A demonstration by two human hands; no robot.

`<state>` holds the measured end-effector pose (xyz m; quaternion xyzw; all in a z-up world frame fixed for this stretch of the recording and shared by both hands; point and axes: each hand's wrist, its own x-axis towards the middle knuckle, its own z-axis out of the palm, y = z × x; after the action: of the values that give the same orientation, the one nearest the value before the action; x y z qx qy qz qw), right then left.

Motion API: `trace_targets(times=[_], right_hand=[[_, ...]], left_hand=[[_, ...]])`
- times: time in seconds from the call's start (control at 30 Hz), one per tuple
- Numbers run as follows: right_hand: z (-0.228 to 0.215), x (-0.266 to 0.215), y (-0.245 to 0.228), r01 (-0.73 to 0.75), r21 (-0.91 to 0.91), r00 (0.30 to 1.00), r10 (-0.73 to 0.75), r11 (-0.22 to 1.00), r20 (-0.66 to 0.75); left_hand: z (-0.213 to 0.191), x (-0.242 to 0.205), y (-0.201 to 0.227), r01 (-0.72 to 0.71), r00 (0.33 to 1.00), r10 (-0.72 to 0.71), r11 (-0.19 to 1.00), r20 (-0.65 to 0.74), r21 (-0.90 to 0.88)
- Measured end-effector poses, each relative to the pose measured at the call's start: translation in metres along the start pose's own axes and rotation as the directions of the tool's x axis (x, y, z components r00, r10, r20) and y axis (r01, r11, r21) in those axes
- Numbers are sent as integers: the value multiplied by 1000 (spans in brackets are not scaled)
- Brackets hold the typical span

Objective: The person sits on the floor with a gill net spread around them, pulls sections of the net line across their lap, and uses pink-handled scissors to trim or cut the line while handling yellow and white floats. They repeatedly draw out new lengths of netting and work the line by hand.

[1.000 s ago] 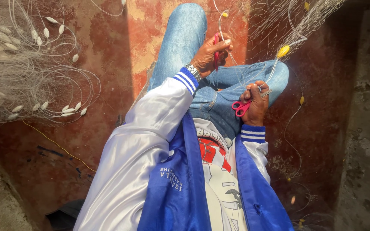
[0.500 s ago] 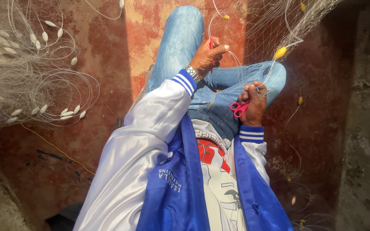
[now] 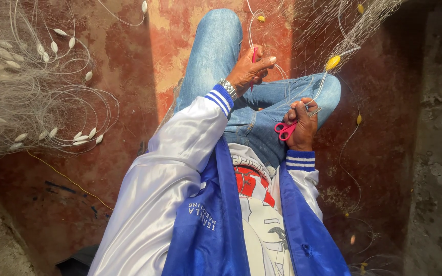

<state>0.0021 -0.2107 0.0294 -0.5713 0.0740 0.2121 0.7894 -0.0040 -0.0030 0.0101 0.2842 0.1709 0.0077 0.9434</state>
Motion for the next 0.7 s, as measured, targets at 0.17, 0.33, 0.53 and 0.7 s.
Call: trace_targets(times=[0.17, 0.33, 0.53, 0.7], right_hand=[[1, -1, 0, -2, 3, 1000, 2, 1000, -8], [2, -2, -1, -5, 7, 1000, 5, 1000, -4], [0, 0, -1, -6, 12, 1000, 6, 1000, 8], [4, -2, -3, -4, 31, 1000, 5, 1000, -22]], left_hand=[[-5, 3, -4, -17, 1000, 17, 999, -1, 33], [-7, 6, -6, -34, 999, 34, 999, -13, 3], [-11, 10, -11, -41, 998, 40, 999, -42, -24], [-14, 12, -15, -11, 999, 10, 1000, -45, -20]])
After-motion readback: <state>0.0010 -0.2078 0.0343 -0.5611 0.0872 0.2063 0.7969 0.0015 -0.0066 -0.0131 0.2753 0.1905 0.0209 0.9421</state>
